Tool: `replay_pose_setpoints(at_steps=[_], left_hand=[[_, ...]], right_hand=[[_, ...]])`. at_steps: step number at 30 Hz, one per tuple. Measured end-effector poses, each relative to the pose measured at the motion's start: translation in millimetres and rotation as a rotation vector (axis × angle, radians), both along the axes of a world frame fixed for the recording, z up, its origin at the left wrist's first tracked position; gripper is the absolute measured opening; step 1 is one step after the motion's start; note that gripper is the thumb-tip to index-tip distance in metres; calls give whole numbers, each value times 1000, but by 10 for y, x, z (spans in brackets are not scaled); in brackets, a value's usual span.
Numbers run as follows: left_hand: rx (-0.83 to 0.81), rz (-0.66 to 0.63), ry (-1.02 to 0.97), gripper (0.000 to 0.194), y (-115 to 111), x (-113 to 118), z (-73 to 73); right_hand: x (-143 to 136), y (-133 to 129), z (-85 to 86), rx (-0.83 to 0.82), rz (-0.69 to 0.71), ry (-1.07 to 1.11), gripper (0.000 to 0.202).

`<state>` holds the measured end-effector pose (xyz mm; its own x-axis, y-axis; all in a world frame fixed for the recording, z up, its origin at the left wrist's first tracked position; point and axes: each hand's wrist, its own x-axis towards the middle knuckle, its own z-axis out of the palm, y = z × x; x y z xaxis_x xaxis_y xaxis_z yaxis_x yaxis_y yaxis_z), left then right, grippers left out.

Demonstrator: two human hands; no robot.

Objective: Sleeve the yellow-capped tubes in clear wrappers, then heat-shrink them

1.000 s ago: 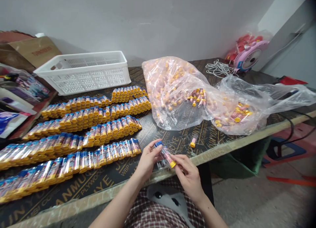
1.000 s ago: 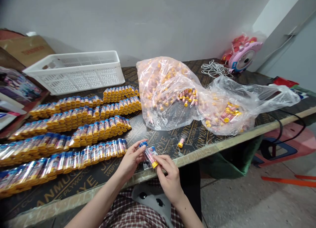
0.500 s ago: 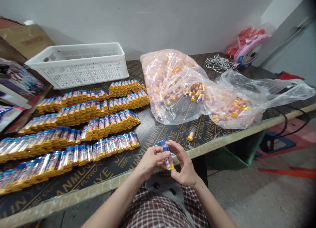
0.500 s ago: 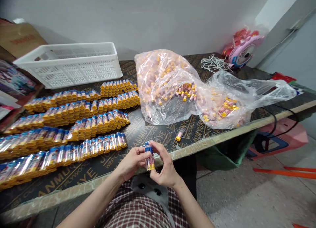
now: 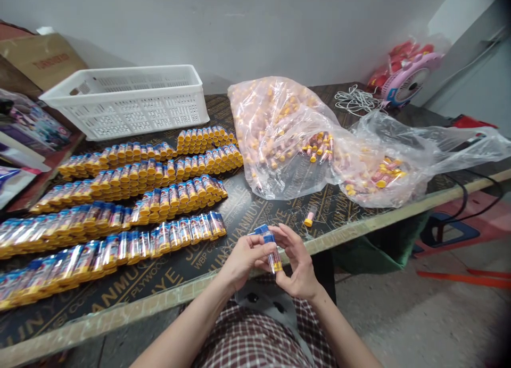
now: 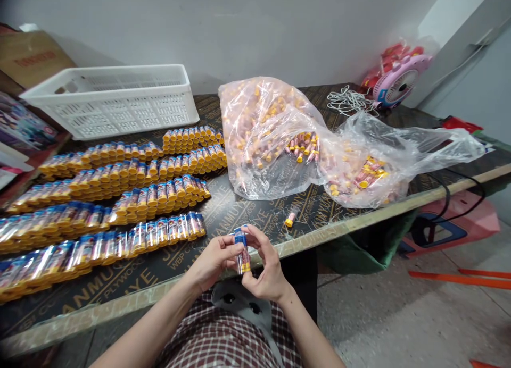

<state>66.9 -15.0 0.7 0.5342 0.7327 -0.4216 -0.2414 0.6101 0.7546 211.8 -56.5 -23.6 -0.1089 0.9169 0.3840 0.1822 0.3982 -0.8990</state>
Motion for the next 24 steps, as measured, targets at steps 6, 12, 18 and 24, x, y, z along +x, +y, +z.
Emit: replay_pose_setpoints(at_steps=[6, 12, 18, 24], left_hand=[[-32, 39, 21, 42, -7, -3, 13], [13, 94, 73, 44, 23, -53, 20], [508, 386, 805, 53, 380, -607, 31], [749, 187, 1595, 45, 627, -1003, 40]], right_hand=[[-16, 12, -12, -7, 2, -2, 86], [-57, 46, -32, -31, 54, 42, 85], [240, 253, -87, -29, -260, -161, 78], [604, 388, -204, -9, -565, -297, 54]])
